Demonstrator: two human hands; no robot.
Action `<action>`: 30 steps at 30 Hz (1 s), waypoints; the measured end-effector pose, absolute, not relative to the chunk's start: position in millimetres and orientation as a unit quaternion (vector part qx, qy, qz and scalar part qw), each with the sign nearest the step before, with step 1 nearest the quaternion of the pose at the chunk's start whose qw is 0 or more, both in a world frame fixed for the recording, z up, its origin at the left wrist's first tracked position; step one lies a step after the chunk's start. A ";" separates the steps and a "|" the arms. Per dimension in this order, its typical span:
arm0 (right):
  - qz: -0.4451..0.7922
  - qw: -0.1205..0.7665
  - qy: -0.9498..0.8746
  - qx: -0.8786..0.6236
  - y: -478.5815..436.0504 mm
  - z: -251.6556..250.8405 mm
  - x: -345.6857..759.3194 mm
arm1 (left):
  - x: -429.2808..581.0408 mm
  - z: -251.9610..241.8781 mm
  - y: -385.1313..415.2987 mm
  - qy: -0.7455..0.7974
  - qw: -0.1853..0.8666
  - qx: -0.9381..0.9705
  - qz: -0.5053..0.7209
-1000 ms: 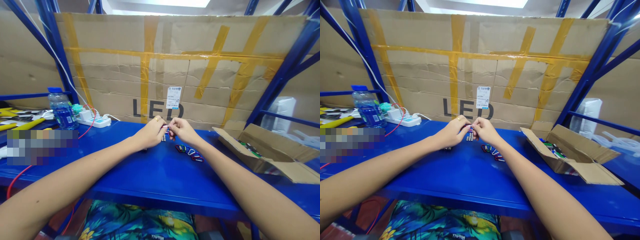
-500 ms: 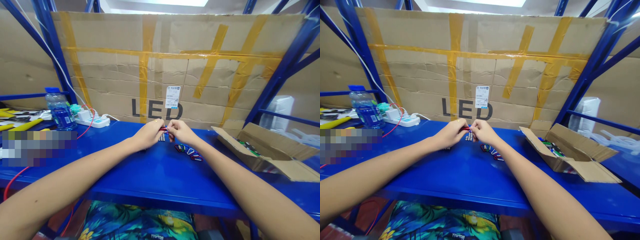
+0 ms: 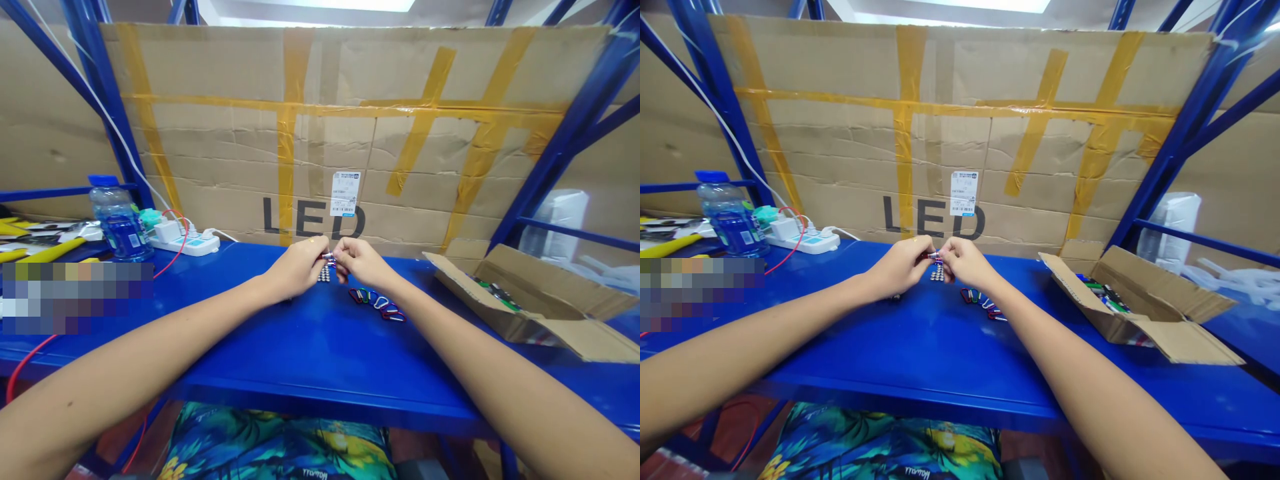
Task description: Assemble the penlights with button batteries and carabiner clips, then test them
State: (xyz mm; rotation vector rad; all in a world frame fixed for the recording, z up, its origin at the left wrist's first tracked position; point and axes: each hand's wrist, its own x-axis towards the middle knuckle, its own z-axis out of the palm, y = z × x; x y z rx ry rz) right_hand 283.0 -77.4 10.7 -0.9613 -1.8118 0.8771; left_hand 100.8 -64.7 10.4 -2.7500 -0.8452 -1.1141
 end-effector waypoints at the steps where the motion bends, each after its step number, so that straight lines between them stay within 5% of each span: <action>1: 0.360 0.438 -0.729 -0.383 -77.5 11.1 282.8 | 100.8 10.3 -65.2 -0.267 0.030 -0.890 -0.368; 10: 0.331 0.459 -0.736 -0.372 -75.1 9.0 283.6 | 107.9 11.0 -61.6 -0.319 0.058 -0.883 -0.340; 17: 0.308 0.452 -0.742 -0.388 -79.1 9.4 281.0 | 103.1 12.4 -63.7 -0.330 -0.027 -0.880 -0.342; 30: 0.300 0.473 -0.731 -0.391 -81.9 12.8 276.9 | 103.8 18.0 -66.1 -0.306 0.029 -0.892 -0.331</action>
